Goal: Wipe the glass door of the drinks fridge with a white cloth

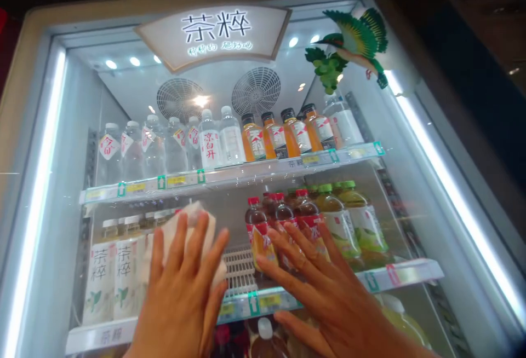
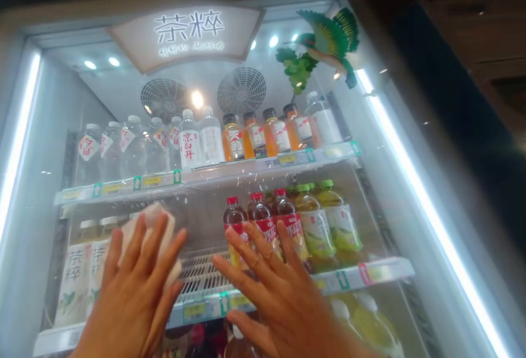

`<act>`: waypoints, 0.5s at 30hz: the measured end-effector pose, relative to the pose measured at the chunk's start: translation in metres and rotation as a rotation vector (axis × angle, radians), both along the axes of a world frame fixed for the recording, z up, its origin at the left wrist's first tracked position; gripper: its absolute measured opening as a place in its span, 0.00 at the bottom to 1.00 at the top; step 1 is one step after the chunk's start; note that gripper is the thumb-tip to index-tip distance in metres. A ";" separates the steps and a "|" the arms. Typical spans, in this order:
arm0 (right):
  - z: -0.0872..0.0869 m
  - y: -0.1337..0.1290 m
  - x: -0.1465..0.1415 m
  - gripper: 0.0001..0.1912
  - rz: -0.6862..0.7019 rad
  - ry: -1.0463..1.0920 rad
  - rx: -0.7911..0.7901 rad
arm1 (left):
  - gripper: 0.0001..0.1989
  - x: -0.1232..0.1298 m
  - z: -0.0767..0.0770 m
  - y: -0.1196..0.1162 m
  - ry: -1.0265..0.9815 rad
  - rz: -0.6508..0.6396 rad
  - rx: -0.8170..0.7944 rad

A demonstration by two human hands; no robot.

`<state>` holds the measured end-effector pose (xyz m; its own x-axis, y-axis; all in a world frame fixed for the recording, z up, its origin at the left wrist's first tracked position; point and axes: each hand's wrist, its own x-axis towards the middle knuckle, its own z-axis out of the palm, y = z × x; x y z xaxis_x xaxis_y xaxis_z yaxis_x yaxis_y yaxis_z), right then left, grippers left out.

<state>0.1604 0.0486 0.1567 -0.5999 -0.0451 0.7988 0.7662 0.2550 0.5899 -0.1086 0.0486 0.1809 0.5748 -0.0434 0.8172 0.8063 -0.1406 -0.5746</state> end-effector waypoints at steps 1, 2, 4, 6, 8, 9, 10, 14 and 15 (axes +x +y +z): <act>0.002 0.000 0.010 0.35 0.007 -0.024 -0.001 | 0.35 0.005 -0.012 -0.001 0.087 0.000 0.001; 0.007 0.000 0.021 0.35 0.013 -0.041 -0.002 | 0.34 0.010 -0.020 -0.001 0.178 0.001 0.000; 0.024 0.002 0.043 0.36 0.022 -0.034 0.000 | 0.33 0.019 -0.015 -0.001 0.277 0.008 -0.006; 0.046 0.007 0.068 0.35 0.031 0.038 0.014 | 0.33 0.033 0.013 0.002 0.187 0.023 -0.003; 0.064 0.013 0.093 0.33 0.031 0.107 0.020 | 0.33 0.053 0.040 0.006 -0.004 0.018 0.022; 0.068 0.014 0.106 0.33 0.026 0.121 0.019 | 0.34 0.065 0.046 0.007 -0.082 0.014 0.035; 0.070 0.016 0.119 0.33 0.016 0.121 0.015 | 0.34 0.078 0.044 0.007 -0.122 0.008 0.042; 0.068 0.014 0.164 0.36 0.000 0.047 0.031 | 0.32 0.135 -0.001 0.004 0.205 -0.003 0.041; 0.071 0.013 0.174 0.37 -0.001 0.035 0.039 | 0.31 0.148 -0.006 0.004 0.317 -0.001 0.040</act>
